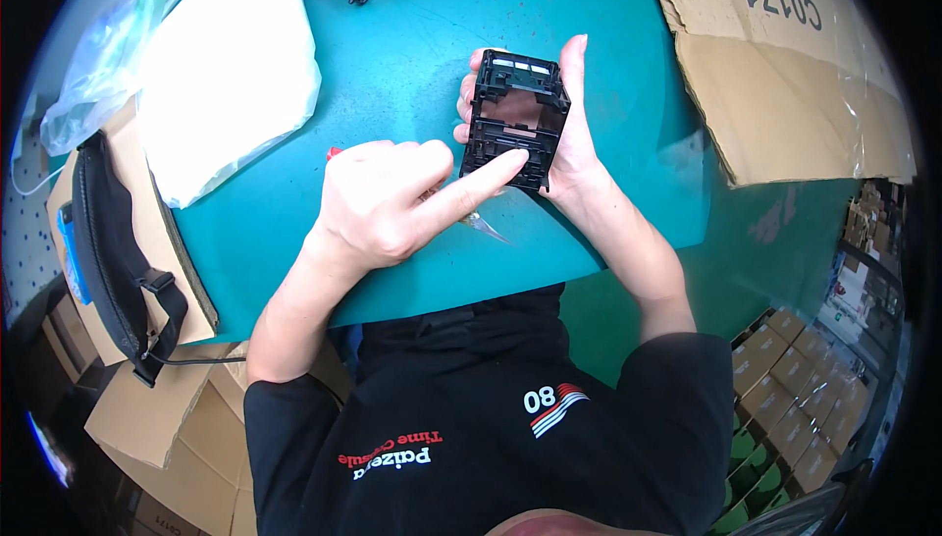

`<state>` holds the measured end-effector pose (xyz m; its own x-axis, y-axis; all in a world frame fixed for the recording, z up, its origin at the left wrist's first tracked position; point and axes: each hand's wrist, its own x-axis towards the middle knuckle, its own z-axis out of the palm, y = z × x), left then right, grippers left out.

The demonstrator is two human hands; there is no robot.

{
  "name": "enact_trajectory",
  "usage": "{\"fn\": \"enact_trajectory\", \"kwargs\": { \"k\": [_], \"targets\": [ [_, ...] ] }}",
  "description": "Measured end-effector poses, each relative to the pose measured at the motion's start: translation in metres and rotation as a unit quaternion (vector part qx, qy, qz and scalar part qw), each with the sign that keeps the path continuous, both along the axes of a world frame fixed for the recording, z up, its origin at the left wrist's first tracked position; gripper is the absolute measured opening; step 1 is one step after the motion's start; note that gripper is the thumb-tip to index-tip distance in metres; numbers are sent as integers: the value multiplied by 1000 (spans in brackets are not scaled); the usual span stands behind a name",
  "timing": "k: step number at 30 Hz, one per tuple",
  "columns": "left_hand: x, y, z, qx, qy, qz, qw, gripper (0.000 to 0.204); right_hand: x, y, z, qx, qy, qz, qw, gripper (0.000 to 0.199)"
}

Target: The person uses a small metal tool to scrape and clean the interior surfaces of a black plastic electronic housing. They rotate the housing to access different sides and then place the cleaned unit into a clear plastic bag. The person repeats this process with a second housing and places it in a bag as well.

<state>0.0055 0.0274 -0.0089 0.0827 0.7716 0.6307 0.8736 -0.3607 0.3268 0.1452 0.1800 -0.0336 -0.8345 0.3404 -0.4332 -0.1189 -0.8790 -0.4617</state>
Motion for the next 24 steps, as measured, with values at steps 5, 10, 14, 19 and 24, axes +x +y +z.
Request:
{"fn": "enact_trajectory", "kwargs": {
  "k": [5,10,14,19,24],
  "targets": [
    [1,0,-1,6,-29,-6,1000,50,-2,-2,2,-5,-12,-9,1000,96],
    [3,-1,-4,-3,-33,3,999,47,0,-1,-1,-10,-5,-11,1000,96],
    [2,-1,-3,-2,-34,3,999,46,0,-2,0,-7,-3,-7,1000,96],
    [3,-2,-3,4,-32,2,999,46,2,-1,-3,-6,15,14,1000,97],
    [4,-1,-1,9,-42,6,999,44,2,-1,-3,-5,15,9,1000,97]
  ]
}}
